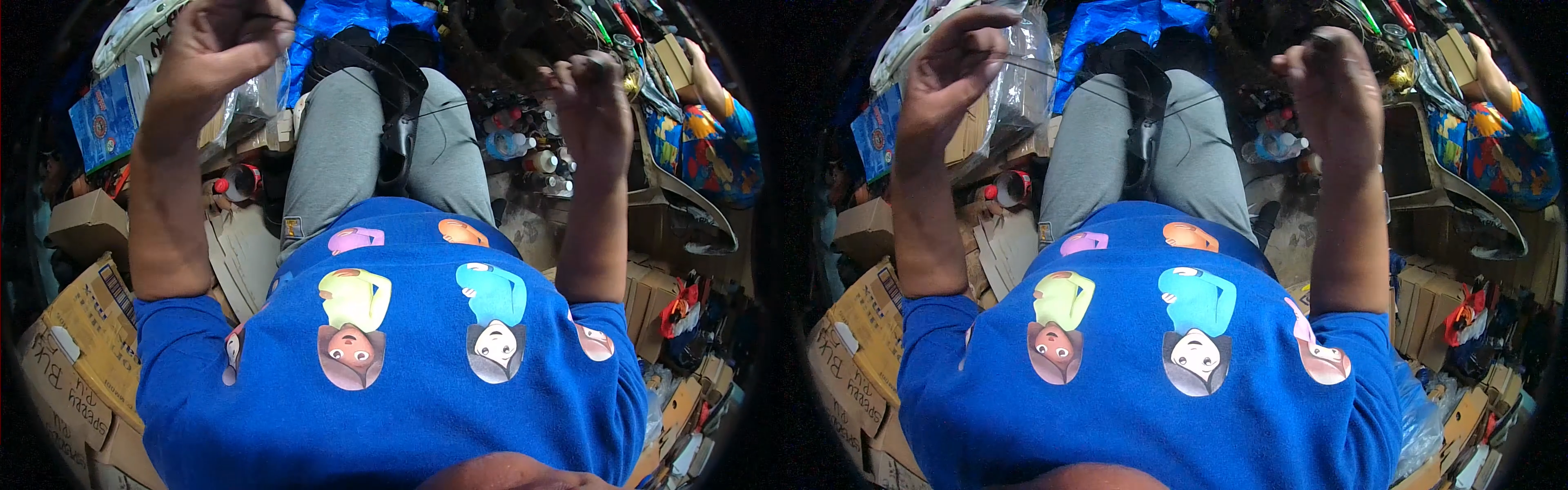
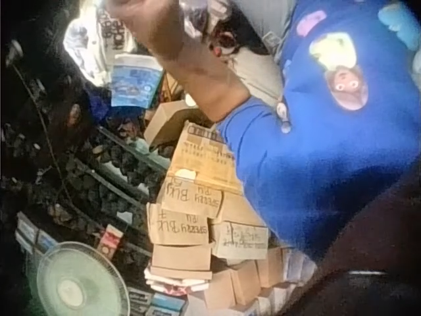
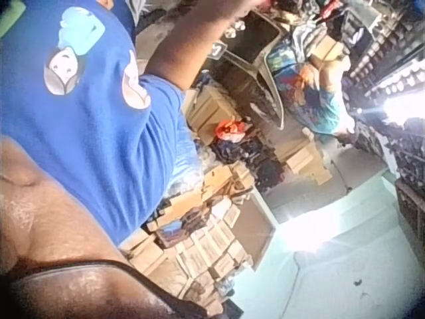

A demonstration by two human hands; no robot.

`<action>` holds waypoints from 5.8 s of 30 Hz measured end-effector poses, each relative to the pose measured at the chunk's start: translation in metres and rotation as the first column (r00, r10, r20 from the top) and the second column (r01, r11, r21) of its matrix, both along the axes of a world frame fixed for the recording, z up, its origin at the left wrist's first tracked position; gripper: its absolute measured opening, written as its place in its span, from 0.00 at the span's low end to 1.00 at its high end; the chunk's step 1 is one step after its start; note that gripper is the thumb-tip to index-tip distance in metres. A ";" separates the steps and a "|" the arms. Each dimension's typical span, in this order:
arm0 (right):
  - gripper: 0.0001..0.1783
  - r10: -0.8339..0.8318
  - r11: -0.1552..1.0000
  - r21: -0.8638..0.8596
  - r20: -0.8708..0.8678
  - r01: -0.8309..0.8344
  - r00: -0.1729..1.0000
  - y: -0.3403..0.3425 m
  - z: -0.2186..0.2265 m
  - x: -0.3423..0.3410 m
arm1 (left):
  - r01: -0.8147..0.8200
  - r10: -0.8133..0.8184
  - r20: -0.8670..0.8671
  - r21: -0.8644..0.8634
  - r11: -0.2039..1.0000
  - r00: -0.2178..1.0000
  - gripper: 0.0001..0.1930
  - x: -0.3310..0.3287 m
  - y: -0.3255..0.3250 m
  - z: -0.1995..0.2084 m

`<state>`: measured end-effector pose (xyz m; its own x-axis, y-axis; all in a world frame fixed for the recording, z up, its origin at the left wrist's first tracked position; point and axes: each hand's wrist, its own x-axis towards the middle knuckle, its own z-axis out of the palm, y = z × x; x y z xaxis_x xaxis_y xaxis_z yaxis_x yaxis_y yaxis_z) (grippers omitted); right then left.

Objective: Threading laces through the eyelets of a black shoe upper part while holding it in the lap.

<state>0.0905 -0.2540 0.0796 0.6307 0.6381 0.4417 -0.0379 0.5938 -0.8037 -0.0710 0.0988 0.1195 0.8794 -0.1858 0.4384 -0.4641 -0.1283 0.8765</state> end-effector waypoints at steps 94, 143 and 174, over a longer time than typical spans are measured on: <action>0.15 0.166 0.455 -0.714 0.655 0.532 0.737 0.043 -0.070 -0.041 | -0.209 0.188 0.101 0.634 0.745 0.977 0.11 0.066 -0.077 -0.106; 0.16 0.324 0.533 -0.708 0.676 0.462 0.662 0.055 -0.065 -0.011 | 0.343 -0.089 -0.442 0.537 0.771 0.893 0.15 0.111 -0.063 -0.101; 0.11 0.250 0.582 -0.704 0.631 0.406 0.735 0.053 -0.074 0.010 | 0.591 -0.232 -0.661 0.390 0.706 0.713 0.16 0.149 -0.070 -0.099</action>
